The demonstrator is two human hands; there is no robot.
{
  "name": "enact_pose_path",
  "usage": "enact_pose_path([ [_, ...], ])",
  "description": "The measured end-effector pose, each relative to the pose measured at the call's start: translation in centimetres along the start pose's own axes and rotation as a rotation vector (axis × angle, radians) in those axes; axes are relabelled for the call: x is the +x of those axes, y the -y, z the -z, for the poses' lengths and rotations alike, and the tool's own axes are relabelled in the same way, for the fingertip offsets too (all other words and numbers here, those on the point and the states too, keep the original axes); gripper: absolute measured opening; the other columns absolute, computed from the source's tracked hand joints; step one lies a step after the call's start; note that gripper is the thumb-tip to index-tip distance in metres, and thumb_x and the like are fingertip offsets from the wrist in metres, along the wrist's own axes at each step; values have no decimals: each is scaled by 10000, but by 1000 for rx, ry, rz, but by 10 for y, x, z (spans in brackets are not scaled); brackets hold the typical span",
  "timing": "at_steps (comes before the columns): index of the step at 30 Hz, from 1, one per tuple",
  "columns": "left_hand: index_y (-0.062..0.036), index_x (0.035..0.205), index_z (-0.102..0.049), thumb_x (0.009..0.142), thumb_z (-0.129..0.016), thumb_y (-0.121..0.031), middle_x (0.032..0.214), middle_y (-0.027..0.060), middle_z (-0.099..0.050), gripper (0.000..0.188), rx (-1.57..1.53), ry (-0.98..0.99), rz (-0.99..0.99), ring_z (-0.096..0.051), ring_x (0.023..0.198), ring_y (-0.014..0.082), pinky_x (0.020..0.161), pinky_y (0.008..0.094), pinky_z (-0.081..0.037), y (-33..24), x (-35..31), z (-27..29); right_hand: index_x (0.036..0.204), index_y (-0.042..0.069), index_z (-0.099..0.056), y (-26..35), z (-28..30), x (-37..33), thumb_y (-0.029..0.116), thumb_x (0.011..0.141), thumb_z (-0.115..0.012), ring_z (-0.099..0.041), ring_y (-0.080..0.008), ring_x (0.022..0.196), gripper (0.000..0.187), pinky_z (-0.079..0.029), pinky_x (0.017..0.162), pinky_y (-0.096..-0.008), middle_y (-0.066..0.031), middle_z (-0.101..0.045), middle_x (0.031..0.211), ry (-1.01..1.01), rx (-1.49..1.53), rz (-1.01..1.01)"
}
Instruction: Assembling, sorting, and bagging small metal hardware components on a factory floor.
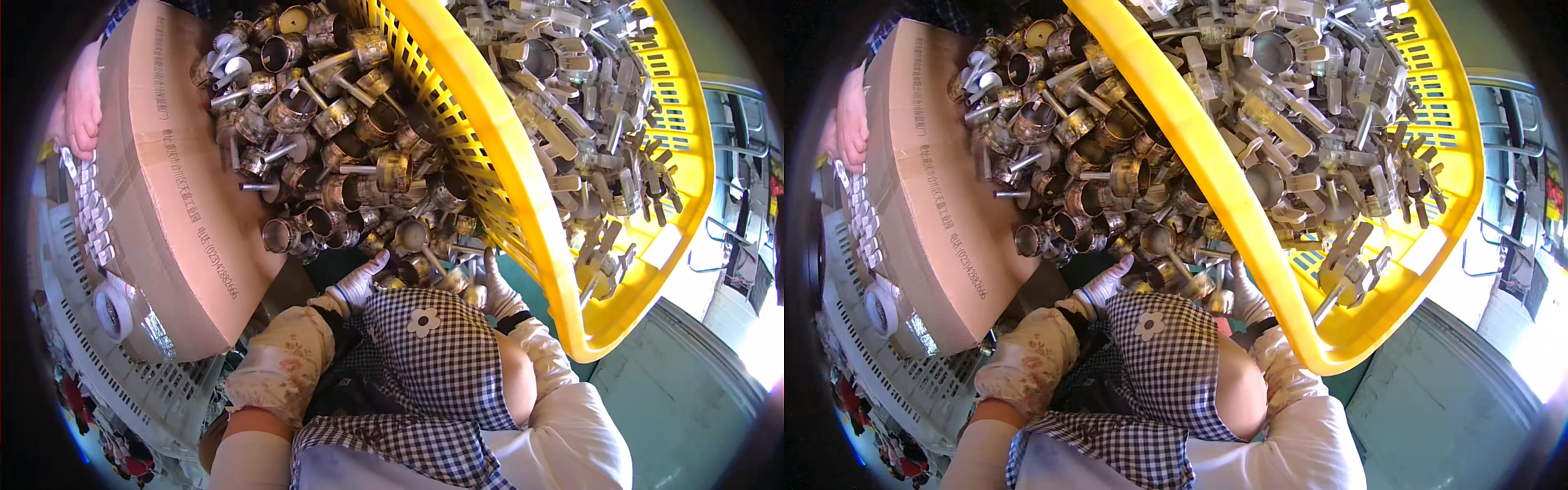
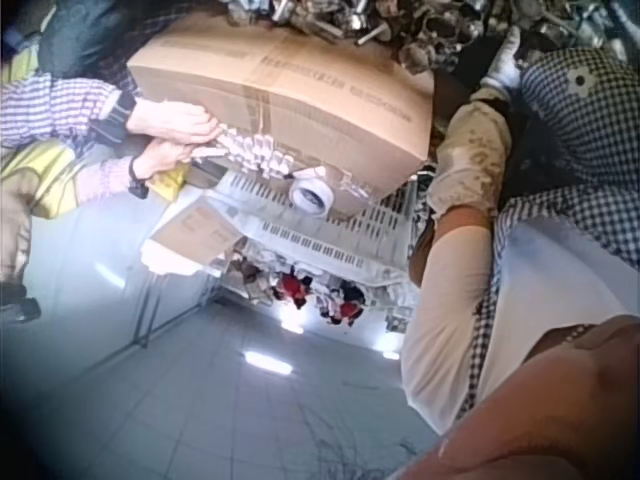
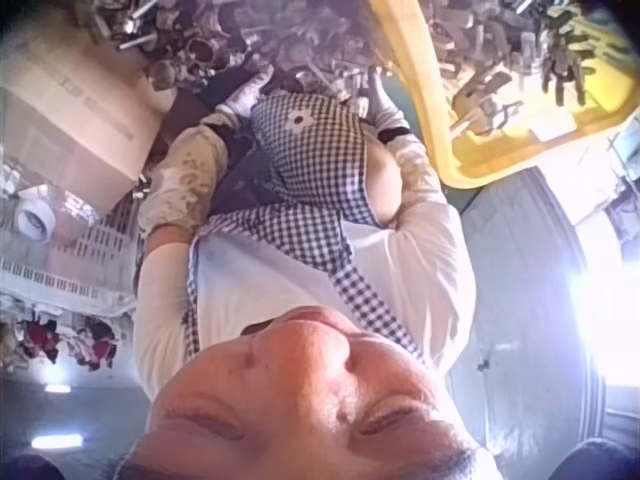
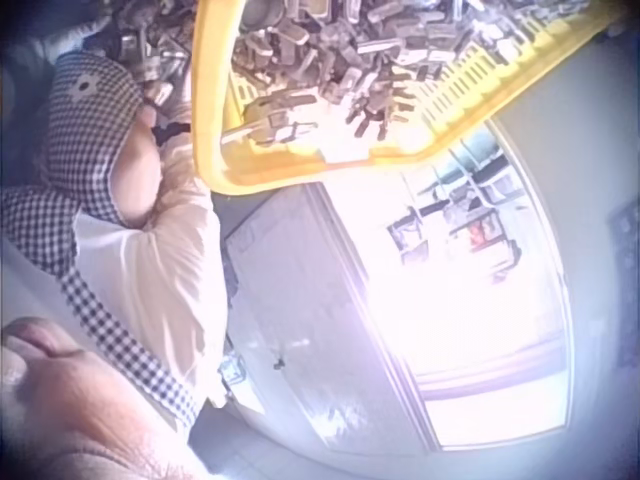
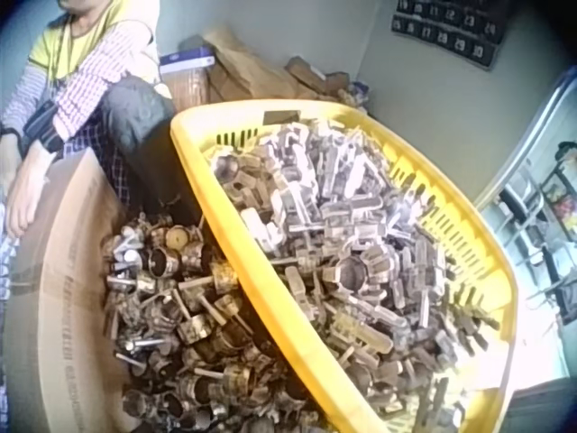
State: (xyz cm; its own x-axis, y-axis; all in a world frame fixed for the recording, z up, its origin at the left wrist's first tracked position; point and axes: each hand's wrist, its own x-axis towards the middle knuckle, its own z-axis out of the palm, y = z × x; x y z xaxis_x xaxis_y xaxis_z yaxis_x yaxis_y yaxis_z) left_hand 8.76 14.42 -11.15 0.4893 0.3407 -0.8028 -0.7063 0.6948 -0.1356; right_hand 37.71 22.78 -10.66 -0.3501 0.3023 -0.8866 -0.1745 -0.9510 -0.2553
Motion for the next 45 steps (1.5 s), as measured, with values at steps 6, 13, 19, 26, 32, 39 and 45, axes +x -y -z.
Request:
enact_pose_path([
  [6,-47,1333,-483,927,-591,-396,1240,93,-601,546,63,49,-146,-570,1123,177,983,308,-466,18,5,-30,1317,69,-476,-3,6,-5,544,846,-643,-529,-207,1104,689,-418,977,-359,-74,-578,1203,153,-90,104],
  [13,-10,1323,-488,884,-573,-135,1248,115,-582,464,-165,761,-195,-556,1132,203,1013,336,-441,26,-5,9,1418,43,-367,4,-59,-18,372,935,-564,-428,-190,1257,617,-356,1065,-305,-79,-461,1375,189,-303,145],
  [19,-146,1370,-435,929,-579,-352,1296,68,-535,507,252,261,-1037,-526,1181,227,984,491,-448,-64,-120,-104,1350,16,-465,85,-229,-3,339,981,-509,-537,-187,1164,493,-481,914,-284,-145,-472,1374,706,-175,388],
  [26,-227,1505,-211,952,-519,-307,1527,40,-230,639,366,-219,-1317,-377,1327,240,1052,488,-344,-66,-227,-102,1426,55,-381,76,-204,-56,381,982,-491,-559,-232,1158,562,-471,926,-335,-129,-509,1368,515,-570,531],
  [32,-17,1482,-233,831,-636,-24,1509,122,-300,766,601,-287,-1246,-311,1378,271,1124,353,-273,24,-161,10,1223,59,-589,-43,-27,-17,238,875,-675,-648,-149,879,401,-508,791,-289,-83,-690,1012,-306,-1001,617],
  [39,-35,1495,-141,655,-836,-281,1512,226,-229,1117,1224,-908,-686,-271,1393,347,1139,382,-251,89,-40,65,1352,77,-440,-48,69,45,305,698,-810,-540,-380,1091,785,-467,914,-470,-232,-516,1254,-634,-2000,1162],
  [45,-148,1507,-64,608,-855,-358,1528,222,-93,1216,729,-561,-239,-276,1379,375,1126,402,-296,92,-20,67,1405,154,-405,-33,-71,8,420,634,-829,-376,-414,1300,919,-369,1054,-489,-237,-381,1406,-582,-1725,600],
])
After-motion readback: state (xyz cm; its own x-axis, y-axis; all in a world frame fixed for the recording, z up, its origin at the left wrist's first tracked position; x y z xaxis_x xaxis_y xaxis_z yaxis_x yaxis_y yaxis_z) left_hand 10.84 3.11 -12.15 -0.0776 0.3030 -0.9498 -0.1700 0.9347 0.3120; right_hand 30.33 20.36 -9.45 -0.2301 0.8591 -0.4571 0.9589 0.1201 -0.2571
